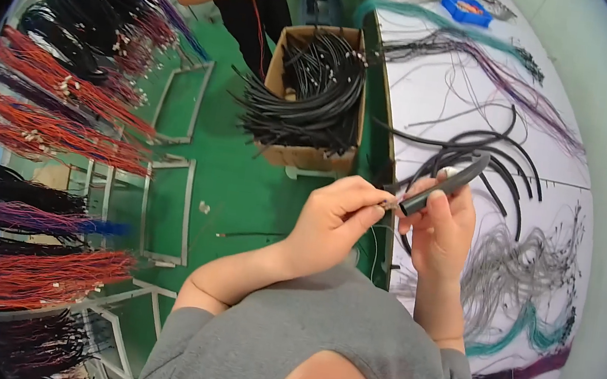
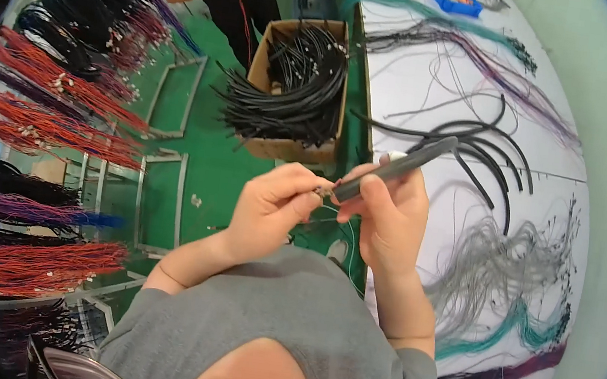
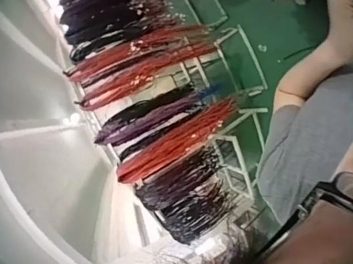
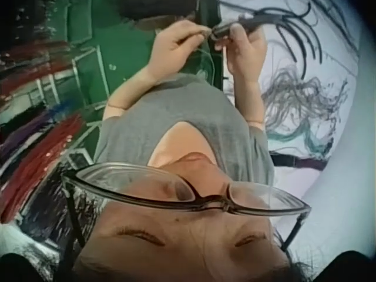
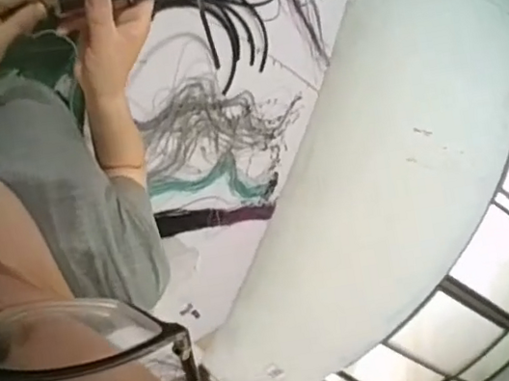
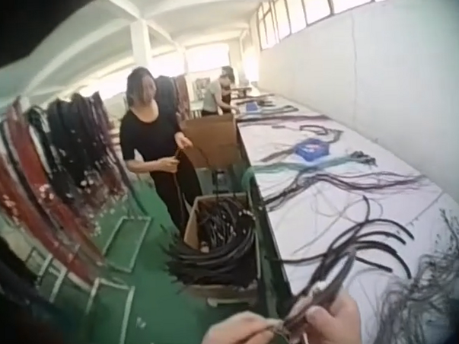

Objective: Assembling wire harnesses by inserting colored wires into plastic connectors and organizing them on racks.

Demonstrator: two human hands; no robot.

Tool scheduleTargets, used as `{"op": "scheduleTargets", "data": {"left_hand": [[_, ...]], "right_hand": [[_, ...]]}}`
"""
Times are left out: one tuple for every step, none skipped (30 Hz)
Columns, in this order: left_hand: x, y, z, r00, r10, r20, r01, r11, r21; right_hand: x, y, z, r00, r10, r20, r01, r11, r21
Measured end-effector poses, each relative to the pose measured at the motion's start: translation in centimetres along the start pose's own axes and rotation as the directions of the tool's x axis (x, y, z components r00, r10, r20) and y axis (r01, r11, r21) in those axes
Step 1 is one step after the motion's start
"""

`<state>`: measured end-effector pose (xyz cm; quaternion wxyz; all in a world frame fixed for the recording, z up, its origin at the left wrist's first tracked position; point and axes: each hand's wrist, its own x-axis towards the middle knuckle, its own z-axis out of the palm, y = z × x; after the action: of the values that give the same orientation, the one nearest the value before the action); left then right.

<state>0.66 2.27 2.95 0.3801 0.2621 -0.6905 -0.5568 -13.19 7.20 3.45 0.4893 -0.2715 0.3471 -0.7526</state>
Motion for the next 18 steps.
{"op": "scheduleTargets", "data": {"left_hand": [[0.1,-0.1,0.0,1.0,-0.012,-0.009,0.011,1.0,-0.02],[0.1,-0.4,-0.1,0.999,0.03,-0.021,-0.03,1.0,-0.006],[0.0,-0.5,0.0,1.0,0.014,-0.026,-0.014,1.0,-0.017],[0.0,-0.4,0.0,0.999,0.034,-0.031,-0.034,0.999,0.027],[0.0,-0.4,-0.1,0.998,0.054,-0.033,-0.051,0.996,0.073],[0.0,-0.5,-0.2,0.995,0.095,-0.033,-0.091,0.988,0.122],[-0.1,-0.5,-0.3,0.996,0.084,-0.04,-0.079,0.99,0.118],[-0.3,-0.3,-0.2,0.992,0.114,-0.052,-0.106,0.984,0.141],[-0.4,-0.3,-0.2,0.987,0.145,-0.062,-0.133,0.977,0.164],[-0.4,-0.3,-0.2,0.988,0.138,-0.068,-0.125,0.979,0.16],[-0.5,-0.4,-0.3,0.985,0.16,-0.06,-0.149,0.976,0.159],[-0.5,-0.4,-0.3,0.982,0.183,-0.052,-0.173,0.972,0.158],[-0.5,-0.4,-0.4,0.983,0.177,-0.056,-0.167,0.974,0.155],[-0.5,-0.4,-0.6,0.986,0.166,-0.03,-0.159,0.974,0.163],[-0.5,-0.4,-0.7,0.988,0.155,-0.004,-0.152,0.974,0.171],[-0.5,-0.5,-0.7,0.989,0.15,-0.005,-0.147,0.975,0.168],[-0.4,-0.7,-0.7,0.989,0.149,-0.021,-0.144,0.977,0.16],[-0.3,-0.9,-0.7,0.988,0.148,-0.037,-0.141,0.978,0.152]], "right_hand": [[0.1,0.1,-0.1,1.0,0.002,-0.015,-0.002,1.0,0.012],[0.1,0.4,-0.1,1.0,-0.006,-0.027,0.007,1.0,0.022],[0.0,0.6,-0.1,0.999,0.01,-0.035,-0.009,1.0,0.014],[0.0,0.7,-0.1,0.998,-0.025,-0.049,0.025,1.0,0.003],[-0.2,1.0,0.0,0.996,-0.06,-0.063,0.059,0.998,-0.007],[-0.3,1.1,0.3,0.993,-0.084,-0.079,0.082,0.996,-0.028],[-0.3,1.2,0.4,0.989,-0.12,-0.089,0.116,0.992,-0.043],[-0.4,1.2,0.5,0.983,-0.157,-0.098,0.151,0.987,-0.06],[-0.4,1.3,0.3,0.976,-0.189,-0.105,0.182,0.981,-0.069],[-0.4,1.4,0.3,0.978,-0.18,-0.106,0.173,0.982,-0.073],[-0.5,1.3,0.4,0.98,-0.174,-0.095,0.167,0.983,-0.082],[-0.5,1.3,0.4,0.982,-0.169,-0.085,0.161,0.983,-0.091],[-0.5,1.3,0.4,0.983,-0.163,-0.087,0.154,0.984,-0.094],[-0.5,1.3,0.4,0.984,-0.164,-0.076,0.157,0.983,-0.094],[-0.5,1.4,0.4,0.984,-0.166,-0.065,0.159,0.983,-0.094],[-0.5,1.4,0.3,0.984,-0.162,-0.068,0.155,0.983,-0.097],[-0.5,1.3,0.1,0.989,-0.137,-0.05,0.131,0.984,-0.118],[-0.4,1.4,0.0,0.993,-0.112,-0.032,0.107,0.985,-0.139]]}}
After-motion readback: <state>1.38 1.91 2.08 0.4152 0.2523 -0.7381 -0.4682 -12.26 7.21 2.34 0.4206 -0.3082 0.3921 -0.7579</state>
